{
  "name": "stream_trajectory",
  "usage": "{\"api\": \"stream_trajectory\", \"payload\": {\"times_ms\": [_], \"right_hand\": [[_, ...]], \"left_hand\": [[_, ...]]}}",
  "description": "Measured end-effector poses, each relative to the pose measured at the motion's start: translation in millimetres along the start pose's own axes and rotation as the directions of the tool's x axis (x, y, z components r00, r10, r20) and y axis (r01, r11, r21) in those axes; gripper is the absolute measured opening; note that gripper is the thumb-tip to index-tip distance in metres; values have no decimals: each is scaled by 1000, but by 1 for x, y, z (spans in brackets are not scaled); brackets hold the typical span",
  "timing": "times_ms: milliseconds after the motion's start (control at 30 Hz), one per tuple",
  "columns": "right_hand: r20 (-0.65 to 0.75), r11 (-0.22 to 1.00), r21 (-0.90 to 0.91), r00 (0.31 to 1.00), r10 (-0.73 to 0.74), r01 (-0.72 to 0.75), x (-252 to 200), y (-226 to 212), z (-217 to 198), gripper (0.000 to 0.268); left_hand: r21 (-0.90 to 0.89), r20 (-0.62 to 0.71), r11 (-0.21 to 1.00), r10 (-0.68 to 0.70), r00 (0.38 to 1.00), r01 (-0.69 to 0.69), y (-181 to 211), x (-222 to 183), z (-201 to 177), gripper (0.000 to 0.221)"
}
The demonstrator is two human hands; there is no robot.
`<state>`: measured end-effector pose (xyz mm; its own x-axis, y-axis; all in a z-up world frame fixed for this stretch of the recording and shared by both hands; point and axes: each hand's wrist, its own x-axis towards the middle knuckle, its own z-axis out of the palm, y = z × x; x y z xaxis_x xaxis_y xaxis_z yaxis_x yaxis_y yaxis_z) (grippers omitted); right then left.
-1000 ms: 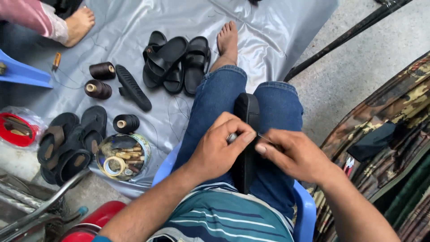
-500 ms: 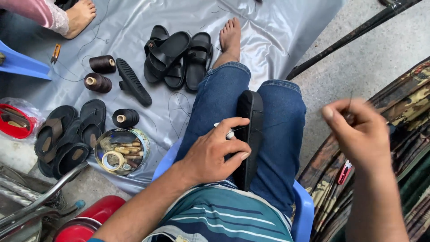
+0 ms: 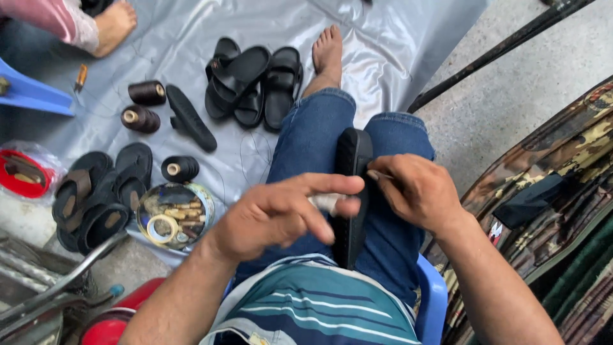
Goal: Hand-stitching the sole of a black sandal using a needle and thread at a shoe repair station.
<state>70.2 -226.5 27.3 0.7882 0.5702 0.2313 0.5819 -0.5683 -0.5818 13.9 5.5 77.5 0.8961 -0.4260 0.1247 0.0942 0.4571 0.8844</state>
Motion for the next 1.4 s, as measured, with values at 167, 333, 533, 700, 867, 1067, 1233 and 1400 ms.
{"api": "stream_trajectory", "payload": {"times_ms": [167,333,533,700,867,1067,1233,1400], "right_hand": [[-49,995,94,999,23,-19,9,-7,-3,13],[-57,996,79,997,55,-50,3,-2,4,10],[251,944,50,919,303,-325,10,-30,-39,18],[493,959,28,838,232,-282,3,-24,-67,47],[462,988,-58,882,-98,140,15,-12,-57,38],[497,958,-190,863,-95,215,19,0,-51,41],[522,957,-204,850,-72,206,20,1,-50,43],[533,966,-188,844,-52,179,22,1,-51,43]], "left_hand": [[635,-292,742,-28,956,216,-30,5,0,57],[771,-181,610,-66,981,183,-55,8,-20,29],[563,-257,739,-269,928,370,-38,2,-59,31],[160,-861,634,-285,421,757,-43,-9,-101,47],[831,-417,489,237,877,263,-59,7,-42,15],[777,-345,588,100,933,224,-76,4,8,29],[791,-380,587,253,890,171,-85,3,13,28],[783,-422,588,262,868,203,-89,1,16,28]]}}
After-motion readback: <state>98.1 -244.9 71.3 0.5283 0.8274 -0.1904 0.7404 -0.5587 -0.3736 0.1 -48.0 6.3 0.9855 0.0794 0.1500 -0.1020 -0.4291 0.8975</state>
